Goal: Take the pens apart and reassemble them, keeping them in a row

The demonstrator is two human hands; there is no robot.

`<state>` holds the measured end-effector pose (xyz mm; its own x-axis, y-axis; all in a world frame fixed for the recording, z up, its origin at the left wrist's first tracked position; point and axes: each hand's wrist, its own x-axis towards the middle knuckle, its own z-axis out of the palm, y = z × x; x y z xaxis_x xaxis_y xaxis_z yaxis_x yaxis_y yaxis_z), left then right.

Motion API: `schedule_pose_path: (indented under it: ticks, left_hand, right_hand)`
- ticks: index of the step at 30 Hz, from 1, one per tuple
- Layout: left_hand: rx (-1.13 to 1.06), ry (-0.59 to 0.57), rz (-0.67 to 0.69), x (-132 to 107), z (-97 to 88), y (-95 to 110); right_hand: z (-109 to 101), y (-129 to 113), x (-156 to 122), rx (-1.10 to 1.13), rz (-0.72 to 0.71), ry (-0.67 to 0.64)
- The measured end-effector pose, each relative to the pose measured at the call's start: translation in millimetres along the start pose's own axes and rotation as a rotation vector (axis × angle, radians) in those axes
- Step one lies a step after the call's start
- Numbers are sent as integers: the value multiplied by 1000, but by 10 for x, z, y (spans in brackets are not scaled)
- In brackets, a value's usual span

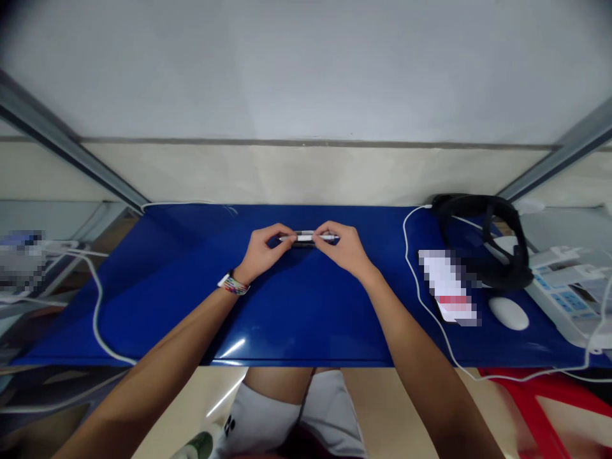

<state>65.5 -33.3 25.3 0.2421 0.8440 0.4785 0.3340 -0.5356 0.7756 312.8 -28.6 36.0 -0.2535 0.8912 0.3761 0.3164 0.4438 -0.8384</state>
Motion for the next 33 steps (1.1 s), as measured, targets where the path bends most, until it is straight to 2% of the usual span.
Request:
schedule_pose_path:
  ticks: [3, 6, 9, 17, 23, 29, 33]
  left_hand:
    - [-101, 28, -84, -7, 13, -39]
    - [-276, 92, -165, 16, 17, -59]
    - [-385, 95, -214, 51, 16, -61]
    - [-403, 98, -220, 63, 20, -79]
    - [-395, 57, -237, 50, 5, -52]
    - [-451, 114, -303, 56, -11, -99]
    - [-343, 143, -319, 55, -22, -106]
  right_hand:
    - [6, -24, 6, 132, 141, 4]
    - [21, -17, 29, 243, 160, 23]
    - [14, 18, 59, 364, 203, 44]
    - [-74, 102, 100, 617, 317, 102]
    - [-42, 110, 99, 624, 337, 93]
    - [40, 110, 85, 560, 272, 84]
    - [66, 105, 80, 541, 239, 71]
